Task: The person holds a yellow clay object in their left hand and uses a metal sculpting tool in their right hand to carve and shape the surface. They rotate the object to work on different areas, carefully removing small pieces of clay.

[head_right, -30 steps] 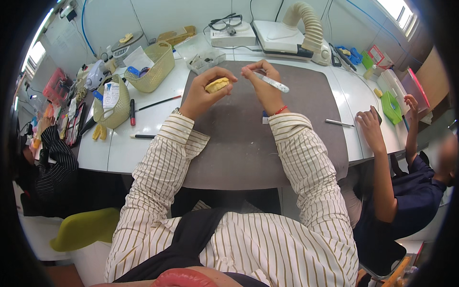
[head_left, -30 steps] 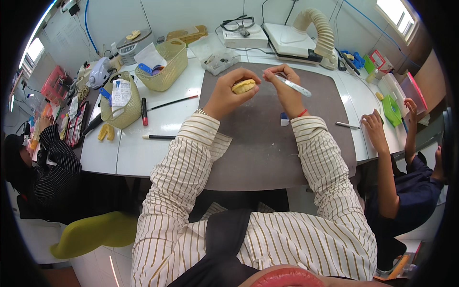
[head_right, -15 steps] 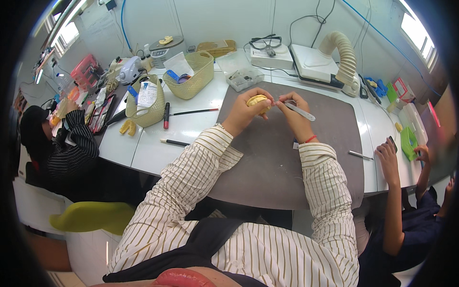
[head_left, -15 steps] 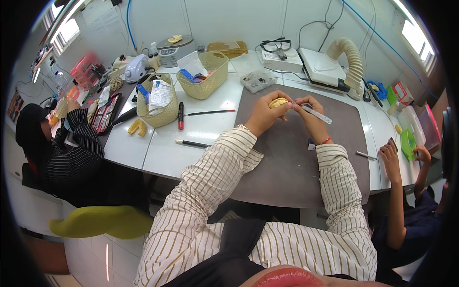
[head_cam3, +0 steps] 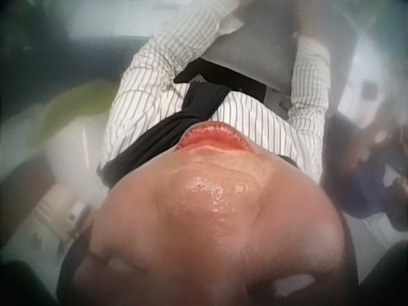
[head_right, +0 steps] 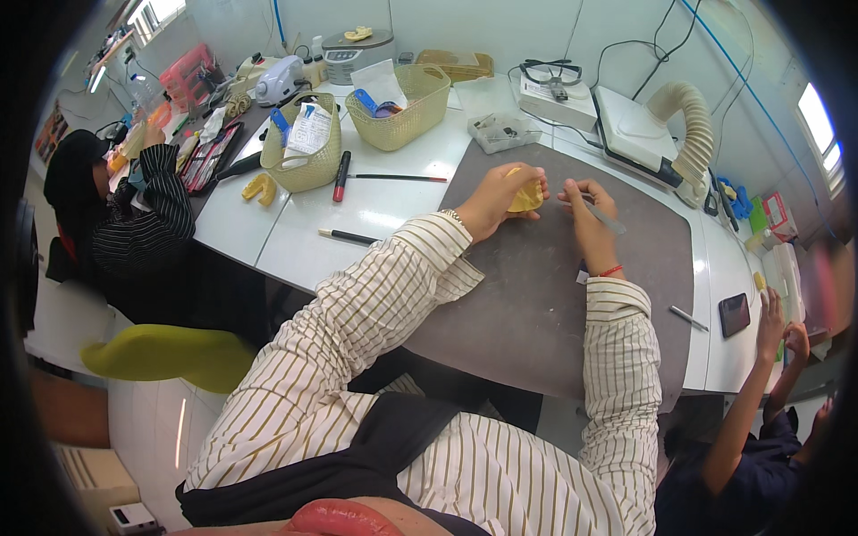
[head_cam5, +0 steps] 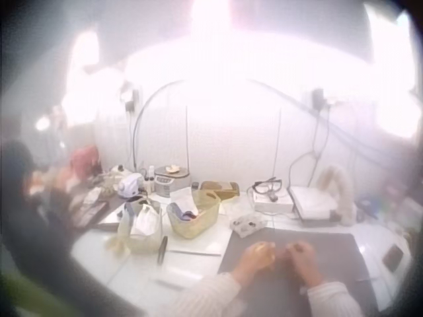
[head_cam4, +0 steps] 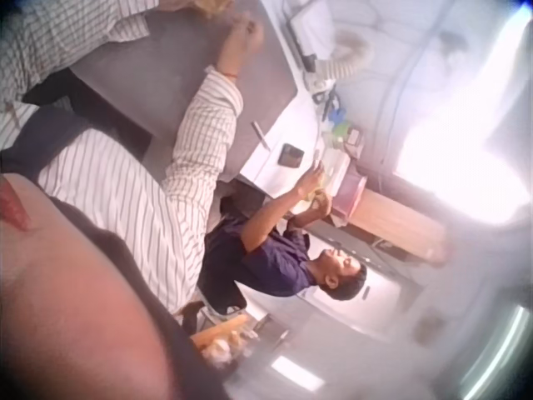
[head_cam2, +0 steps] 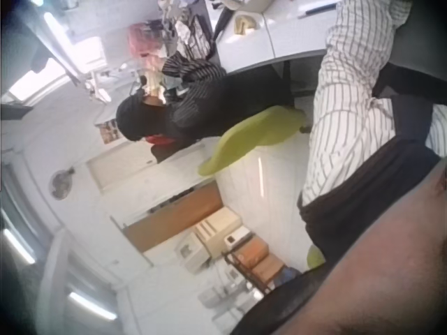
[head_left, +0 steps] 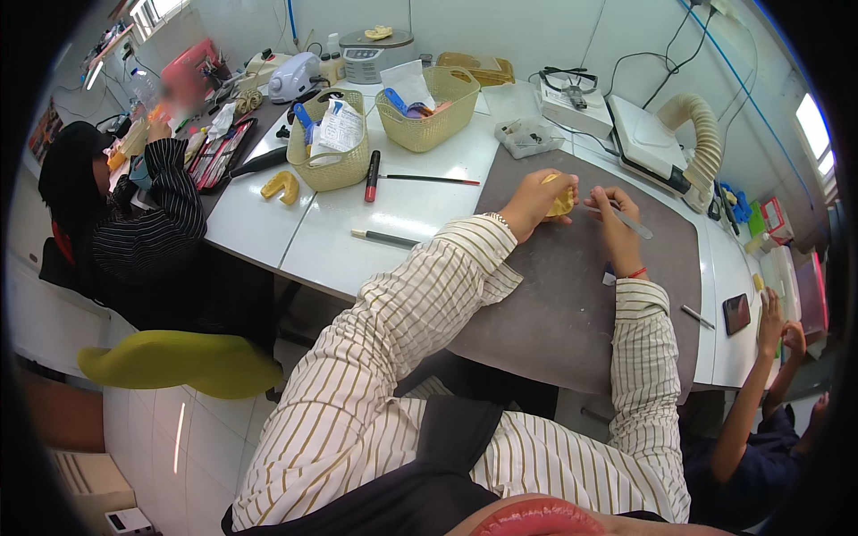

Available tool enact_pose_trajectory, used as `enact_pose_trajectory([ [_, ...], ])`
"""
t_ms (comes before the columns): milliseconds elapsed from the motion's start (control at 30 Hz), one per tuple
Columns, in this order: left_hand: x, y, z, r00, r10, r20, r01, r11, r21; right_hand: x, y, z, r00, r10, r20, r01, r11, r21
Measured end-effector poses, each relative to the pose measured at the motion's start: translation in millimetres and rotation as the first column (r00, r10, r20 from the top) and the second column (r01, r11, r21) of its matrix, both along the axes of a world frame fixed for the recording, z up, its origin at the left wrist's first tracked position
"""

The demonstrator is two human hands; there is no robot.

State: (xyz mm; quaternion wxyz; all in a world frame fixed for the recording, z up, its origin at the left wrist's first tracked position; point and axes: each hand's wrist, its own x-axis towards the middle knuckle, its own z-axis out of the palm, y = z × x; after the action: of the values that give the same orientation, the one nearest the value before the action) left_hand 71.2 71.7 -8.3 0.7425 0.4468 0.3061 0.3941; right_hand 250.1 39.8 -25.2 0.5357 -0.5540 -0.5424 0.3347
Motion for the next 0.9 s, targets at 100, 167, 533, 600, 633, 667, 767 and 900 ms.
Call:
enact_pose_trajectory([
  [100,-2.3,-1.6,-3.6,1.0,-0.006,0.016,0.006,1.0,-0.01,-2.1,-0.9,2.4,0.994,-0.013,-0.108,0.014,1.0,0.015],
  [167,-1.4,2.1,-2.0,1.0,0.016,0.027,-0.016,1.0,0.003,-1.6,2.1,-0.9,0.994,-0.001,-0.112,0.005,0.999,0.037],
  [533,-2.1,-2.3,4.1,0.989,0.136,0.05,-0.131,0.986,-0.1,-6.9,-5.4,6.9,0.99,0.04,-0.132,-0.029,0.996,0.082],
  [600,-2.0,0.7,7.8,0.99,0.127,0.065,-0.126,0.992,-0.029,-9.3,-6.2,12.0,0.989,0.063,-0.135,-0.048,0.993,0.112],
  [633,-2.9,-1.8,9.1,0.989,0.127,0.07,-0.127,0.992,-0.006,-10.4,-8.3,13.8,0.985,0.066,-0.156,-0.045,0.99,0.136],
  [667,-1.2,-5.9,13.4,0.989,0.13,0.067,-0.133,0.991,0.036,-9.1,-9.2,14.3,0.982,0.066,-0.176,-0.038,0.987,0.156],
  [767,-2.6,-4.8,10.7,0.987,0.061,0.146,-0.088,0.978,0.19,-10.3,-15.0,22.5,0.978,0.08,-0.193,-0.043,0.982,0.185],
  [900,-2.8,-12.0,15.6,0.977,0.007,0.215,-0.062,0.966,0.251,-10.3,-17.2,22.9,0.981,0.07,-0.18,-0.031,0.977,0.21],
])
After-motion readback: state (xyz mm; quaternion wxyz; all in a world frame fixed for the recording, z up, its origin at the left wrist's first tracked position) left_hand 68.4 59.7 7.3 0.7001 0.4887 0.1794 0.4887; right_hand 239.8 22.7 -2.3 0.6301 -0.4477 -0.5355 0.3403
